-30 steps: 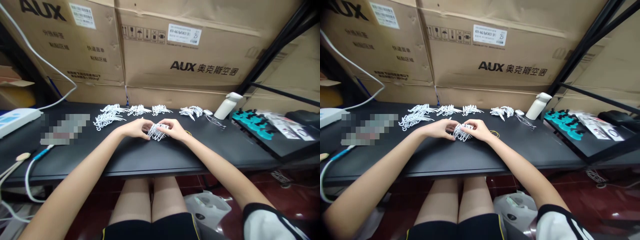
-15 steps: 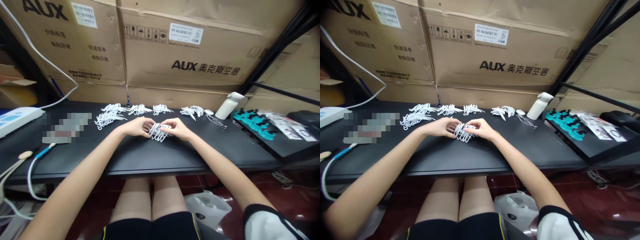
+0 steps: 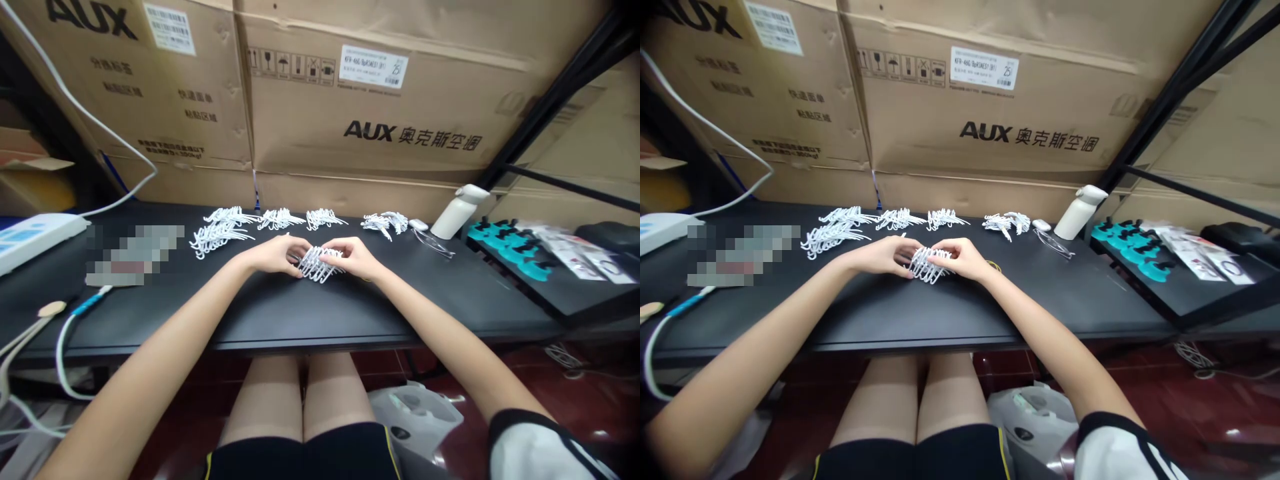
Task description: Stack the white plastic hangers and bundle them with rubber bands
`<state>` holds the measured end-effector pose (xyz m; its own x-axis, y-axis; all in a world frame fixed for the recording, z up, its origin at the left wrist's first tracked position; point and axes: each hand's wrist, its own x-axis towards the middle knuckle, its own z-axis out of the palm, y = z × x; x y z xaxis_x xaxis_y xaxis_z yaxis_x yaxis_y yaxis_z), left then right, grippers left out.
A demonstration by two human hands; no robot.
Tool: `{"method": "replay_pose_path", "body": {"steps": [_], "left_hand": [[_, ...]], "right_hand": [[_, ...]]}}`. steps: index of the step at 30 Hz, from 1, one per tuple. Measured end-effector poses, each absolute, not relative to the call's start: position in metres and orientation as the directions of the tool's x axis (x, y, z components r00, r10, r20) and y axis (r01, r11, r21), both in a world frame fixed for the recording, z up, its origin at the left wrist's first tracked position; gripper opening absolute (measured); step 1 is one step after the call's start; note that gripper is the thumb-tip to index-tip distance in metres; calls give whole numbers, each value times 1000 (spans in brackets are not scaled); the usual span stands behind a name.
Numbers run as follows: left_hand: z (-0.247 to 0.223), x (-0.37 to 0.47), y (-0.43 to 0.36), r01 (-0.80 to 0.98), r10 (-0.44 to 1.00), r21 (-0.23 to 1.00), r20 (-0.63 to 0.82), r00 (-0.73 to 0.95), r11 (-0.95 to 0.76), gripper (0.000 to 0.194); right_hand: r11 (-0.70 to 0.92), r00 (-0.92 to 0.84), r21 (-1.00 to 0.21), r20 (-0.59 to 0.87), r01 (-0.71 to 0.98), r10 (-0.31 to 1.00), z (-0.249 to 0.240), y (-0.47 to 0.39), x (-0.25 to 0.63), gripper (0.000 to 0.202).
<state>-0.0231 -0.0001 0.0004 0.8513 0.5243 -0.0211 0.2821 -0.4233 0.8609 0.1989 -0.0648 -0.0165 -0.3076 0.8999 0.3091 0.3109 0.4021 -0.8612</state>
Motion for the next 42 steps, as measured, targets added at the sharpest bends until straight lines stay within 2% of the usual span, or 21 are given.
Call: {"method": "replay_pose_path", "body": {"steps": [5,12,19,22,26,32,36,38,42], "left_hand": [[5,-28,2,288,518,883,-60,853,-371,57],[1,-28,4,250,505,883,-16,863,-398,56],[8,-29,-2,296,550,875,-42,834,-383,62],[7,-27,-2,293,577,893,-46,816,-343,57],[5,-26,-1,256,544,894,-16,839,-368,48],[5,-26,-1,272,550,864,7,835,-424,49],[6,-23,-4,266,505,828,24,863,-495,50],[6,-20,-7,268,503,811,37,863,-520,52],[-2,-10,-15,308,563,773,75,823,-554,51]], "right_hand": [[380,-294,-867,290,322,911,-15,-67,197,41],[248,-394,-908,102,339,913,-4,-69,209,62],[284,-377,-891,142,353,915,-3,-69,209,54],[280,-392,-896,134,344,910,-3,-70,208,53],[270,-405,-900,117,344,907,-7,-69,206,51],[258,-397,-909,115,327,911,-13,-69,201,56],[222,-433,-907,49,358,900,-4,-71,209,67],[211,-455,-895,10,394,891,1,-71,215,63],[249,-477,-858,6,449,879,2,-68,221,39]]}}
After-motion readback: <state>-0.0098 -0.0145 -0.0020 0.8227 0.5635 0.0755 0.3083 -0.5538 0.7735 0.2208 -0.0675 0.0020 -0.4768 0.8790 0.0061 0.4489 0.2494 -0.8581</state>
